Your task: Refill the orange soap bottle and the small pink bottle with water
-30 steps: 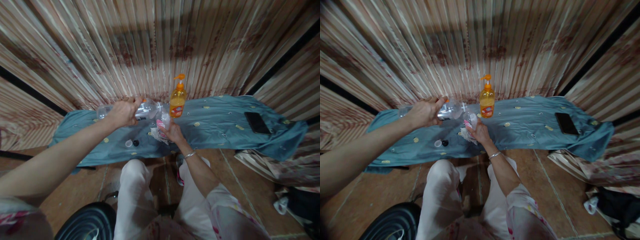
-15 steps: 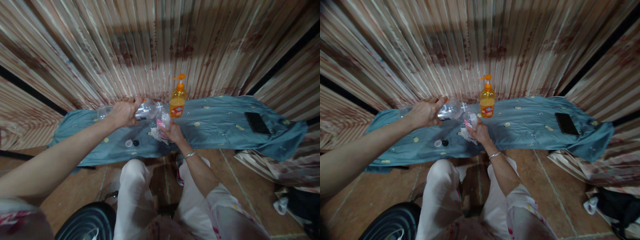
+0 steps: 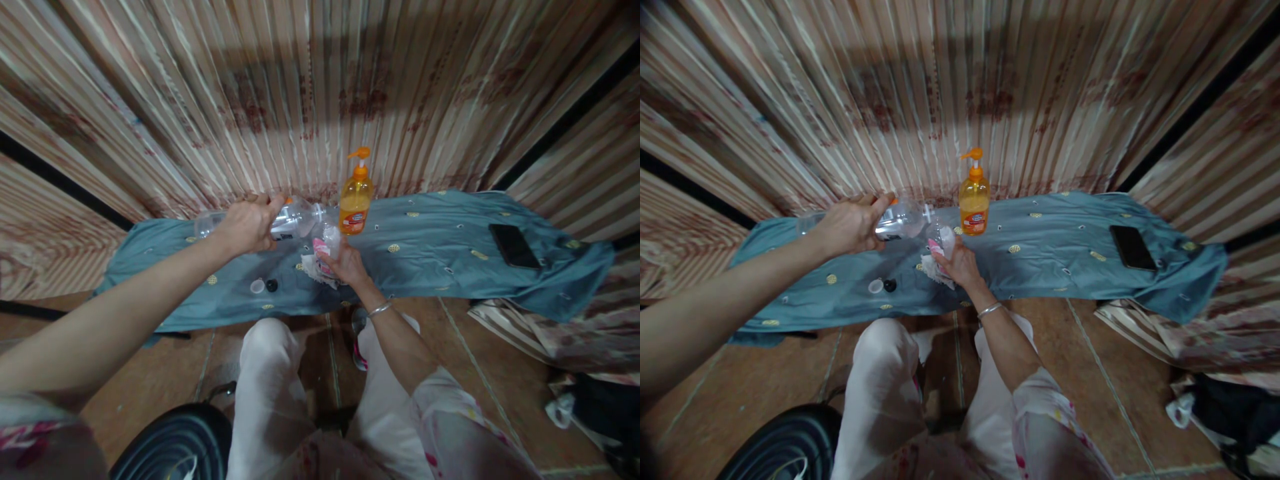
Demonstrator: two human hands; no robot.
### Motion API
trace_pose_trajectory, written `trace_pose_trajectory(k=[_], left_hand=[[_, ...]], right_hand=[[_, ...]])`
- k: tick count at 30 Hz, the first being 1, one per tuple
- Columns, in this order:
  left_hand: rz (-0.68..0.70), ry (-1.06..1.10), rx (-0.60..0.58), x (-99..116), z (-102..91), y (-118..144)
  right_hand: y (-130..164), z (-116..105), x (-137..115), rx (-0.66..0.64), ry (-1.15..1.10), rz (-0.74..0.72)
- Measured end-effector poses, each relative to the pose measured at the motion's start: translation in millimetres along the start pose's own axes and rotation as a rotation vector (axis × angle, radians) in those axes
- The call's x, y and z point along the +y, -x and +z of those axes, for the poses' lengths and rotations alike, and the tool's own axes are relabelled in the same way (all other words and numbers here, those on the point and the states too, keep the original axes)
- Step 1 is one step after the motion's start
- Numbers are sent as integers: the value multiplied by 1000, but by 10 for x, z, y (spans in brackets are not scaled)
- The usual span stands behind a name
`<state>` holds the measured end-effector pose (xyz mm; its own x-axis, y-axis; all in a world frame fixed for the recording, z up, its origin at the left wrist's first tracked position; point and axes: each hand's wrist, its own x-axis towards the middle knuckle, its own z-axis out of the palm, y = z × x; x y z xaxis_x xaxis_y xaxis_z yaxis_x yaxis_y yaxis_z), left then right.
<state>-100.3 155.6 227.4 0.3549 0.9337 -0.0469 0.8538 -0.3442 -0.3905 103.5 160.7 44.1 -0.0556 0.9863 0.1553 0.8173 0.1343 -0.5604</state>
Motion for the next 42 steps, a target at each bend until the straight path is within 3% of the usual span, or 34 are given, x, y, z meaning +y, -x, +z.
trace_pose_trajectory(k=[42], left_hand=[[1, -20, -5, 29, -53, 22]], right_hand=[[-14, 23, 19, -12, 23, 5]])
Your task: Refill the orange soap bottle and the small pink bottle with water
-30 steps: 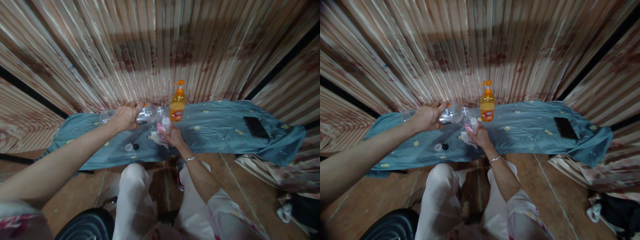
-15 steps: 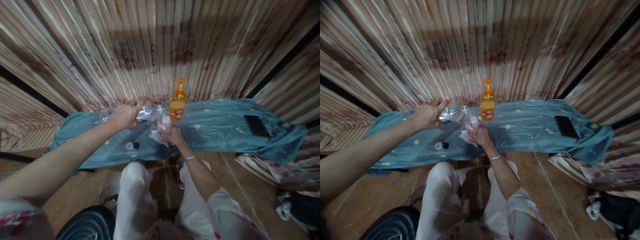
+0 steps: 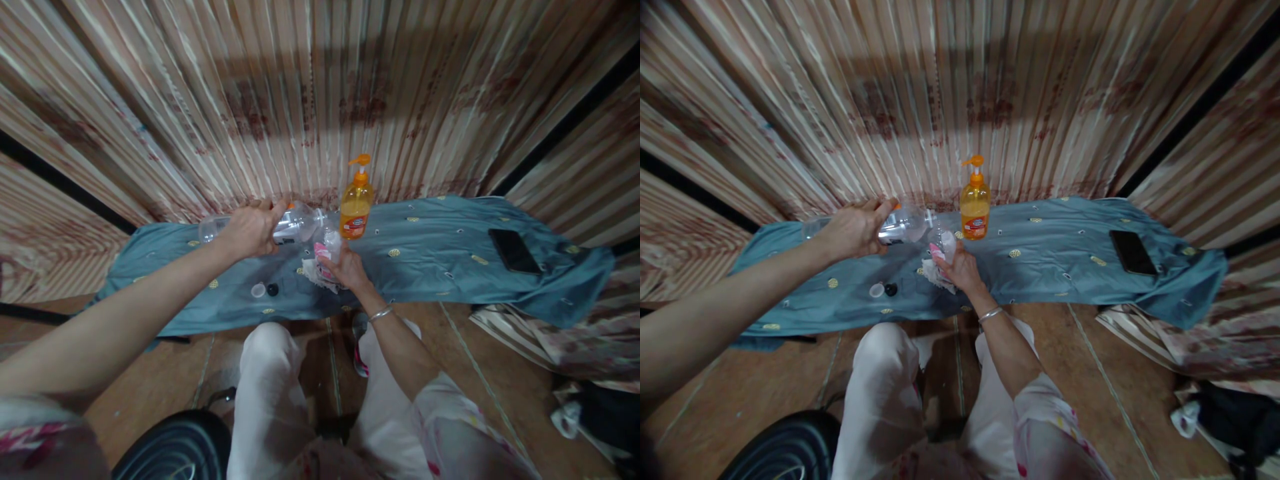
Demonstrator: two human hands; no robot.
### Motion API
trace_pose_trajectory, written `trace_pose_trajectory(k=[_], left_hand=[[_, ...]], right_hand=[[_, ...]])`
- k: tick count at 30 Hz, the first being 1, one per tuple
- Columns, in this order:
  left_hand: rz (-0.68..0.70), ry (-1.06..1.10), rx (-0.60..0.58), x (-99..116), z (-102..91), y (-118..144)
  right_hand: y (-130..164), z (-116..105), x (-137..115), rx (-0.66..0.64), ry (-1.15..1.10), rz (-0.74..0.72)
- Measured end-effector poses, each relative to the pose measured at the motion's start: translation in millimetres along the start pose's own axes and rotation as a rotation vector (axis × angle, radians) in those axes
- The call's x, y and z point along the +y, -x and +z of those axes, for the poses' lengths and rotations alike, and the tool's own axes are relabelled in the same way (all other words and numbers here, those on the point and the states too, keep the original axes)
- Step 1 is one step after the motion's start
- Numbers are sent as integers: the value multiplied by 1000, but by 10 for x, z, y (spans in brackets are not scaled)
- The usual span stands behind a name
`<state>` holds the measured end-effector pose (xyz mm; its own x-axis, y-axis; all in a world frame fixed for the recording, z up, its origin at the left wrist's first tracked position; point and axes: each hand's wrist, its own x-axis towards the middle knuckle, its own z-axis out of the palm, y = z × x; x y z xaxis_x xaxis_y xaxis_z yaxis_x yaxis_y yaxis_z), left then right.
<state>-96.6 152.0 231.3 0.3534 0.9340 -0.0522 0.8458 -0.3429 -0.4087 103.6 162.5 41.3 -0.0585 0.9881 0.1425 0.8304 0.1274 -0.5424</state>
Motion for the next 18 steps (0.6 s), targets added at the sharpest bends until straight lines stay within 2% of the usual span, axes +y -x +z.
trace_pose_trajectory(k=[18], left_hand=[[1, -25, -6, 4, -11, -12]], right_hand=[[5, -33, -23, -27, 6, 7]])
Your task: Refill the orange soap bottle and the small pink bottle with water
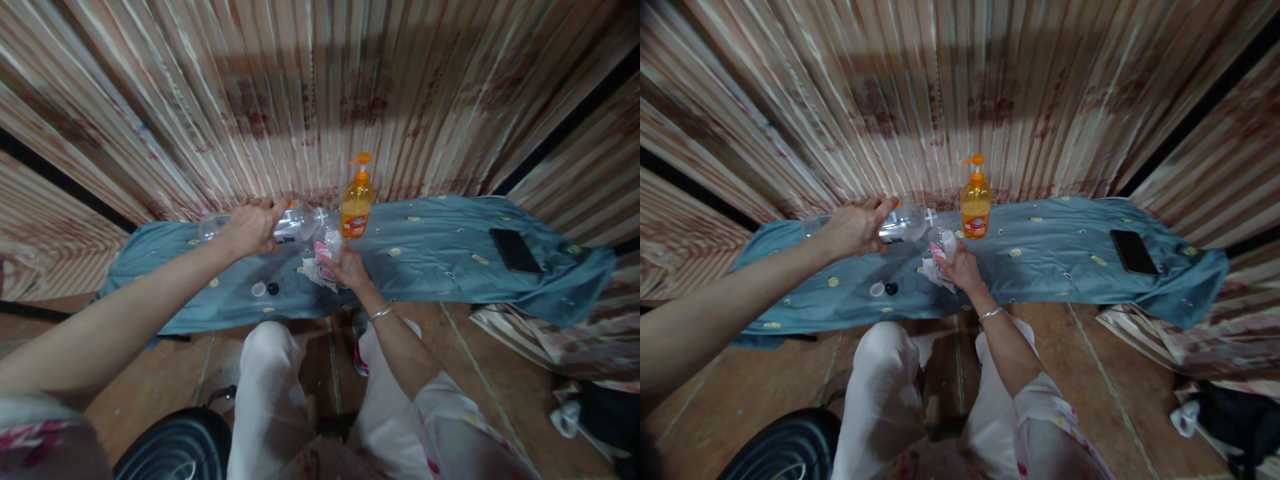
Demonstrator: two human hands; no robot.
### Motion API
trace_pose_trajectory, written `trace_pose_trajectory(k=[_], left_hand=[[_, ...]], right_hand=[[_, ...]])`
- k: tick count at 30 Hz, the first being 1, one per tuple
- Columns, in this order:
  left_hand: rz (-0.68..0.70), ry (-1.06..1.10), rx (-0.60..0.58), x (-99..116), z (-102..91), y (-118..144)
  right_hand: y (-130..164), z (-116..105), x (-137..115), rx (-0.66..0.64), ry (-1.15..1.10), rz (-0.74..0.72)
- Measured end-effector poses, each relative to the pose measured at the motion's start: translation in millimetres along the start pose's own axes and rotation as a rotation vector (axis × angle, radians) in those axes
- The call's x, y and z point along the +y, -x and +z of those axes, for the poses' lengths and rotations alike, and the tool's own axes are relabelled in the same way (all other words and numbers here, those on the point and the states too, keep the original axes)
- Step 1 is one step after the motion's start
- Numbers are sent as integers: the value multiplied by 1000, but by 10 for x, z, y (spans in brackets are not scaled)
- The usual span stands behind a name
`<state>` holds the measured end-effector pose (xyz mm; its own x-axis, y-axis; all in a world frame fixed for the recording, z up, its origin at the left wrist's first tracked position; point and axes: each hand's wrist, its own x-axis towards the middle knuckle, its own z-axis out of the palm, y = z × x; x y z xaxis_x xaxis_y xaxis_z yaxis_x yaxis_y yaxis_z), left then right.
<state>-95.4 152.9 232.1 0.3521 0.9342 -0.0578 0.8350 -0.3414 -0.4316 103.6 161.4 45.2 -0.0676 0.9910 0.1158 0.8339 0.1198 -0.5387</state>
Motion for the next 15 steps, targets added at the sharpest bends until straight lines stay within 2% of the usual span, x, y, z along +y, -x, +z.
trace_pose_trajectory(k=[15], left_hand=[[-1, 3, -11, -1, 1, -8]], right_hand=[[-12, 41, 25, 29, 5, -4]])
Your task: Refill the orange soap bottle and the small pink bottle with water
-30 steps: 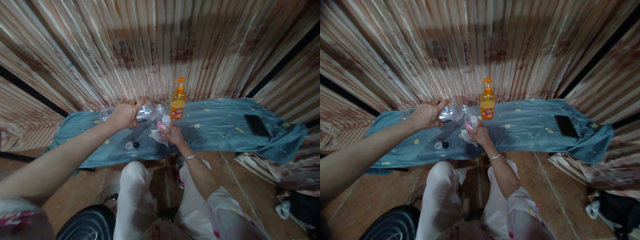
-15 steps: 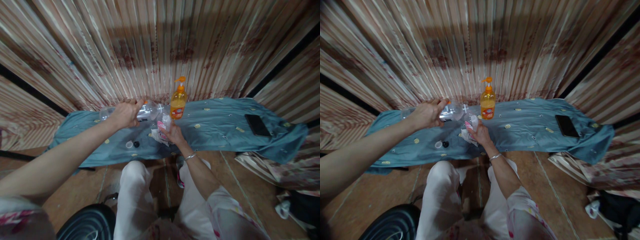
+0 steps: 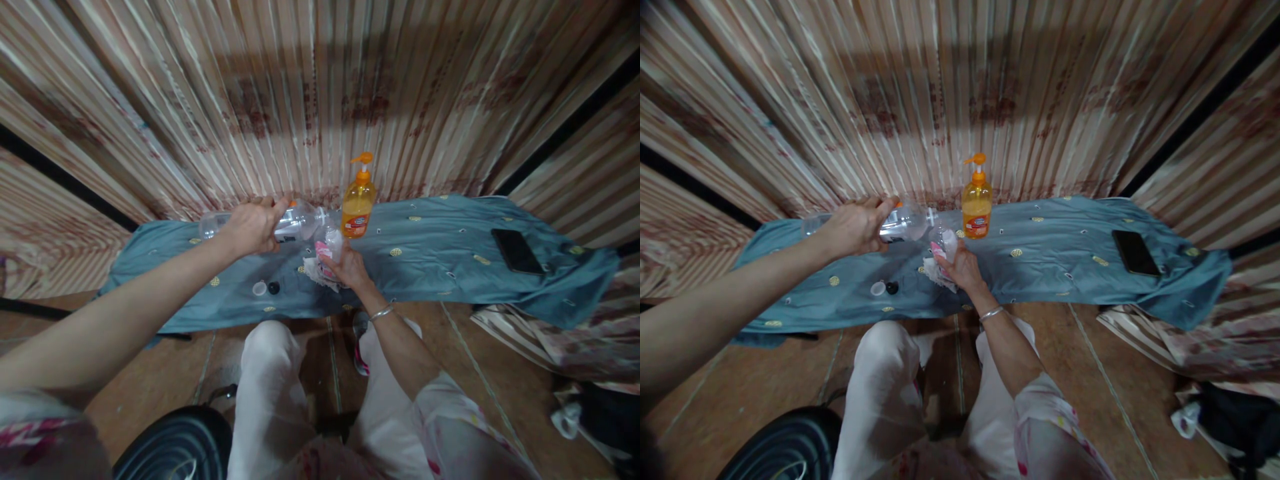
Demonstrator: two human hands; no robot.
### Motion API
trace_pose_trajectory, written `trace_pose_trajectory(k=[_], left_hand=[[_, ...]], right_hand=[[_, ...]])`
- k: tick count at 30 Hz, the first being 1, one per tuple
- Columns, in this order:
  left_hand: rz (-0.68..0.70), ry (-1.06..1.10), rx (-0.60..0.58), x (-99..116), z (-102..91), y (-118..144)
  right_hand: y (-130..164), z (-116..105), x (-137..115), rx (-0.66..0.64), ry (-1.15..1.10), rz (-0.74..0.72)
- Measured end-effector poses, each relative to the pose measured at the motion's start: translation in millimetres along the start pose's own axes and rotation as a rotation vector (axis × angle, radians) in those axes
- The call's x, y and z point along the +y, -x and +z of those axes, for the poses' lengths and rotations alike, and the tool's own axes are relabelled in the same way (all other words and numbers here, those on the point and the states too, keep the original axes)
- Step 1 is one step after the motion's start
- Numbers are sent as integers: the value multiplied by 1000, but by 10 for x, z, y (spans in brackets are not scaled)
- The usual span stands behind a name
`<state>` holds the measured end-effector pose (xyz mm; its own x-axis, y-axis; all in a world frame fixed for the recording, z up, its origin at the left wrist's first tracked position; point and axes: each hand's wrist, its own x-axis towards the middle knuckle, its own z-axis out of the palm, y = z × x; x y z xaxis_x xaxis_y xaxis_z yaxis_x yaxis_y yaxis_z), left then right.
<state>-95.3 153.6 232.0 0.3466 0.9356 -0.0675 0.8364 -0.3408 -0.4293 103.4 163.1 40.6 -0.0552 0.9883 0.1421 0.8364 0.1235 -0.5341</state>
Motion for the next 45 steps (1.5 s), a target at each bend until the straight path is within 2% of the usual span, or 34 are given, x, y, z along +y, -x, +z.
trace_pose_trajectory(k=[21, 45], left_hand=[[4, -18, 20, -13, 15, -6], [0, 8, 4, -1, -8, 4]], right_hand=[[11, -5, -7, 18, 0, -17], [16, -46, -33, -21, 23, 5]])
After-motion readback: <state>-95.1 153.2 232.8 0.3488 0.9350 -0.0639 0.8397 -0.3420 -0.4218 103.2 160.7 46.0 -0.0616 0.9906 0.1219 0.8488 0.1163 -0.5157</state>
